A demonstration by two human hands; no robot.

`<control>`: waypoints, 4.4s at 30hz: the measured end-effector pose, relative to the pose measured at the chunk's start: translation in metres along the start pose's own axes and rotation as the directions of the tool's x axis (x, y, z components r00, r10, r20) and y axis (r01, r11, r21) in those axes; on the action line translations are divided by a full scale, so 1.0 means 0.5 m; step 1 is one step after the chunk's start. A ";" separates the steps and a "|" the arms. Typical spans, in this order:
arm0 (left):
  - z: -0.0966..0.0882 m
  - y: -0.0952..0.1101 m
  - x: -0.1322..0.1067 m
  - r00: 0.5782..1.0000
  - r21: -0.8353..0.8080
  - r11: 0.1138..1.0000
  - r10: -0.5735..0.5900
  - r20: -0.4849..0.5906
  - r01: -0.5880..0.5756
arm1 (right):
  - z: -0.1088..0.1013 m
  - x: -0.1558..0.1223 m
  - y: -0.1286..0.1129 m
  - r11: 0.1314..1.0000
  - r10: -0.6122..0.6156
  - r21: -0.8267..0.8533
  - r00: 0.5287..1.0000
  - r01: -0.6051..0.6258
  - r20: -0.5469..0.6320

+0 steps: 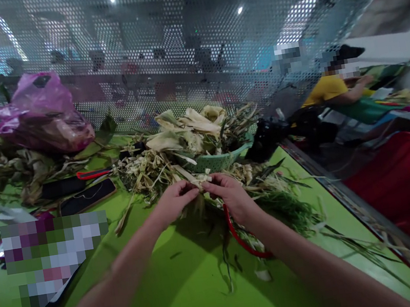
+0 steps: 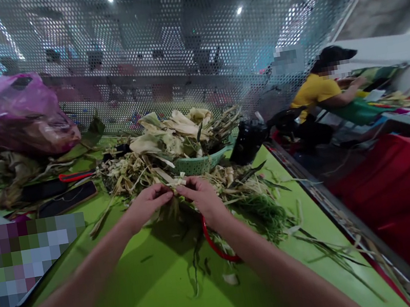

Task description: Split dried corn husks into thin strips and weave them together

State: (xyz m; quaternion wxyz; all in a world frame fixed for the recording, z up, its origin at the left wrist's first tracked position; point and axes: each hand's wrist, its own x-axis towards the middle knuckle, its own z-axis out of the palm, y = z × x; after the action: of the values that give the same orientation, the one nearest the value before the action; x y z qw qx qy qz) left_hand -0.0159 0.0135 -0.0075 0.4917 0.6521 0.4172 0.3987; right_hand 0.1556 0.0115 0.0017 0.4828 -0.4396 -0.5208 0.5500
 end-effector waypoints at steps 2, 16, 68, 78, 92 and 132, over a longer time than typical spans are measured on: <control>0.006 -0.008 0.002 1.000 -0.019 1.000 0.022 -0.017 -0.022 | 0.003 -0.003 -0.001 1.000 0.013 0.025 1.000 -0.014 0.008; 0.025 -0.002 -0.003 0.998 -0.235 0.970 -0.050 0.026 0.055 | 0.000 -0.003 -0.003 0.999 -0.020 0.050 0.999 0.022 -0.032; 0.033 0.012 -0.010 0.996 -0.189 0.979 -0.086 -0.018 0.081 | -0.003 0.001 0.000 0.998 -0.056 -0.049 0.991 0.050 -0.124; 0.040 -0.001 -0.006 0.995 -0.109 0.992 -0.074 -0.071 0.066 | 0.003 -0.004 0.001 0.983 -0.110 -0.155 0.990 0.096 -0.089; 0.029 0.014 -0.009 0.991 -0.374 0.924 -0.112 -0.074 0.077 | 0.000 -0.005 0.001 0.990 -0.105 -0.103 0.990 0.096 -0.091; 0.016 0.003 0.002 0.975 -0.419 0.908 -0.082 -0.205 -0.011 | 0.015 -0.008 0.022 0.886 -0.161 -0.427 0.983 0.181 0.082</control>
State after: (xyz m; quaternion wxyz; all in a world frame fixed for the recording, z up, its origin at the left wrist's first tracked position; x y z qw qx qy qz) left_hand -0.0079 0.0115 -0.0074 0.5784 0.4764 0.3853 0.5386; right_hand 0.1482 0.0064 -0.0089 0.4083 -0.4758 -0.6769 0.3856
